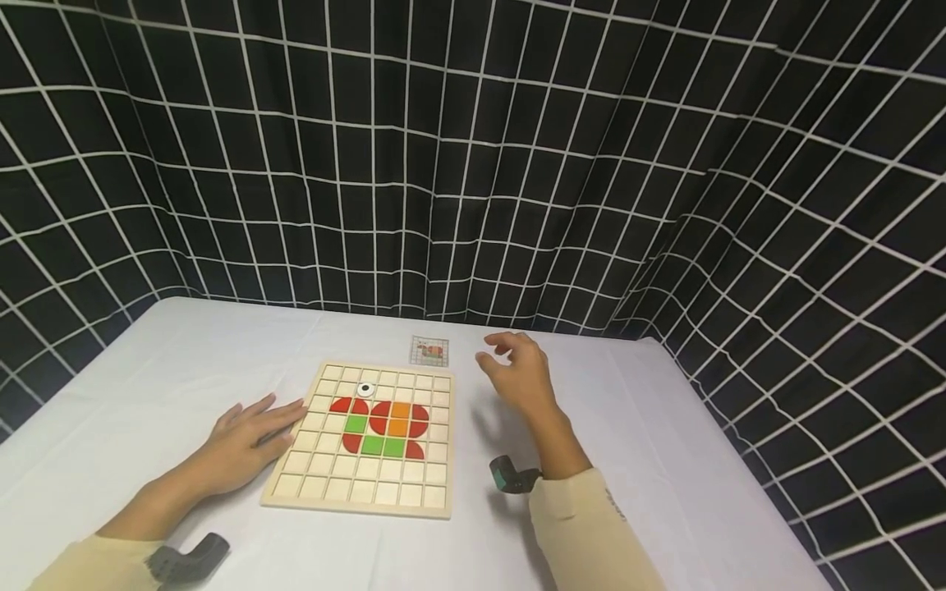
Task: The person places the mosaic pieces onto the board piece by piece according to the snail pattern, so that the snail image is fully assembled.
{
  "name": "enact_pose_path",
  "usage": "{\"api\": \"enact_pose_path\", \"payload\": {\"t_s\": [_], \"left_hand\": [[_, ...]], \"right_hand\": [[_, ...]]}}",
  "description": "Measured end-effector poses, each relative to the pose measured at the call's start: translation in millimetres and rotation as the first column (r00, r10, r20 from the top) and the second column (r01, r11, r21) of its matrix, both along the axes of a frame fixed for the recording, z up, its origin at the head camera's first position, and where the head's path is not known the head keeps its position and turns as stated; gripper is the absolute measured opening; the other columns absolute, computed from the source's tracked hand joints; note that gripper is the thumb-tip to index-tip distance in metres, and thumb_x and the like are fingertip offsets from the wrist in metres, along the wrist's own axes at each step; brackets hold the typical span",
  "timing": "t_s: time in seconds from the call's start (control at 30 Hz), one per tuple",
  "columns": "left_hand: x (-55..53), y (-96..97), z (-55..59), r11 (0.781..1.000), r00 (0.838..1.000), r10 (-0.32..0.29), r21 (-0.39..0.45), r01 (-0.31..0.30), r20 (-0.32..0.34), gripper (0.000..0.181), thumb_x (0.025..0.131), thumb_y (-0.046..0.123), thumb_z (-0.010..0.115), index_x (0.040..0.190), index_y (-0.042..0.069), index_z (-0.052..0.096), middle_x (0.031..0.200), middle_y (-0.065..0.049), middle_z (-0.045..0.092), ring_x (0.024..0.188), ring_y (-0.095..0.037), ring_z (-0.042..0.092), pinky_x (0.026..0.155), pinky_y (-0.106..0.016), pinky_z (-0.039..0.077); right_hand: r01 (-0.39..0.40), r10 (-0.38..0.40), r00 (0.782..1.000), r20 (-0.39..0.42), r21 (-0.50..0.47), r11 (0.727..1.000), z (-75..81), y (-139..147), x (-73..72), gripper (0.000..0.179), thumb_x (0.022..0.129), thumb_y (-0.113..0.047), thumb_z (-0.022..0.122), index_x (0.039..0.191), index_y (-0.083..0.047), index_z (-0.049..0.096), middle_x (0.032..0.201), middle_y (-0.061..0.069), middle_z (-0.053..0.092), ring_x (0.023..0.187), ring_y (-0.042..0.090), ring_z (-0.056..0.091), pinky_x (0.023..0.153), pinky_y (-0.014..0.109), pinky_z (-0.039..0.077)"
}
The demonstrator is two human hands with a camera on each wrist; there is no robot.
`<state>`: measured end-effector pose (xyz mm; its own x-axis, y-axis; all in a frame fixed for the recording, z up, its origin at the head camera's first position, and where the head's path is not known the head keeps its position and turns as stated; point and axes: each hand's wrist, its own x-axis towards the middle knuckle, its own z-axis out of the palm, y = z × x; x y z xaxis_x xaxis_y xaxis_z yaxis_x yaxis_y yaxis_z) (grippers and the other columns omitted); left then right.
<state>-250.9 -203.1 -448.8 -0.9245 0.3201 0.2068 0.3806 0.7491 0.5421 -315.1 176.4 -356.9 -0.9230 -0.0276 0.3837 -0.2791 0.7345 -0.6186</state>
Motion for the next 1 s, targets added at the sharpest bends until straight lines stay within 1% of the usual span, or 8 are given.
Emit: {"api": "enact_pose_path", "payload": {"t_s": [0.13, 0.3, 0.53, 0.77, 0.87, 0.93, 1.0], "left_hand": [[-0.6, -0.3, -0.7, 1.000, 1.000, 0.005, -0.007, -0.005, -0.001, 0.040, 0.099, 0.022, 0.053, 0.136, 0.007, 0.055, 0.144, -0.009, 0.046, 0.138, -0.044, 0.022, 0.108, -0.064, -0.001], [-0.8, -0.2, 0.2, 1.000, 1.000, 0.014, -0.015, -0.014, -0.003, 0.040, 0.099, 0.023, 0.053, 0.136, 0.008, 0.056, 0.144, -0.009, 0.046, 0.138, -0.044, 0.022, 0.108, -0.064, 0.000], [-0.2, 1.2, 0.2, 1.000, 1.000, 0.006, -0.008, -0.006, 0.001, 0.040, 0.099, 0.021, 0.054, 0.135, 0.007, 0.056, 0.144, -0.010, 0.047, 0.138, -0.045, 0.022, 0.108, -0.064, -0.001], [-0.5, 2.6, -3.4, 1.000, 1.000, 0.002, 0.003, -0.002, 0.007, 0.040, 0.099, 0.022, 0.054, 0.136, 0.007, 0.055, 0.144, -0.010, 0.046, 0.138, -0.044, 0.021, 0.108, -0.064, -0.001], [-0.2, 2.7, -2.4, 1.000, 1.000, -0.001, 0.003, 0.001, 0.009, 0.040, 0.099, 0.021, 0.054, 0.136, 0.007, 0.055, 0.144, -0.010, 0.046, 0.138, -0.045, 0.021, 0.108, -0.064, -0.001], [0.1, 2.0, -1.3, 1.000, 1.000, -0.001, 0.002, 0.001, 0.004, 0.040, 0.099, 0.021, 0.054, 0.136, 0.007, 0.056, 0.144, -0.010, 0.047, 0.138, -0.045, 0.022, 0.108, -0.064, -0.001], [0.9, 0.9, -0.6, 1.000, 1.000, 0.001, 0.000, -0.001, 0.004, 0.039, 0.099, 0.021, 0.054, 0.136, 0.007, 0.056, 0.144, -0.009, 0.047, 0.138, -0.045, 0.022, 0.108, -0.064, -0.001]], "right_hand": [[0.029, -0.029, 1.000, 0.006, -0.015, 0.999, -2.0, 14, 1.2, 0.027, 0.088, -0.016, 0.069, 0.113, -0.007, 0.069, 0.100, 0.012, 0.064, 0.098, 0.033, 0.054, 0.077, 0.045, 0.045], [0.046, -0.046, 0.999, 0.009, -0.035, 0.998, -12.8, 33, -1.6, 0.025, 0.089, -0.011, 0.067, 0.114, -0.005, 0.069, 0.099, 0.013, 0.064, 0.094, 0.030, 0.052, 0.073, 0.041, 0.042], [0.116, -0.111, 0.990, 0.088, -0.055, 0.992, -34.5, 51, -5.5, 0.027, 0.090, -0.013, 0.066, 0.115, -0.005, 0.068, 0.102, 0.013, 0.064, 0.096, 0.030, 0.052, 0.076, 0.041, 0.041], [0.155, -0.149, 0.978, 0.149, -0.033, 0.987, -55.5, 62, -6.5, 0.028, 0.090, -0.016, 0.066, 0.116, -0.004, 0.067, 0.102, 0.014, 0.064, 0.095, 0.030, 0.054, 0.078, 0.043, 0.044], [0.156, -0.151, 0.973, 0.177, -0.013, 0.988, -62.9, 66, -5.6, 0.028, 0.091, -0.012, 0.062, 0.118, -0.004, 0.066, 0.107, 0.016, 0.062, 0.098, 0.032, 0.053, 0.080, 0.046, 0.045], [0.155, -0.151, 0.972, 0.180, -0.004, 0.988, -67.8, 67, -6.3, 0.029, 0.091, -0.009, 0.060, 0.119, -0.004, 0.066, 0.110, 0.018, 0.061, 0.100, 0.034, 0.053, 0.081, 0.048, 0.045], [0.148, -0.150, 0.972, 0.180, 0.023, 0.989, -72.9, 66, -7.7, 0.029, 0.090, -0.010, 0.061, 0.118, -0.003, 0.066, 0.110, 0.019, 0.061, 0.101, 0.036, 0.054, 0.082, 0.051, 0.047]]}}
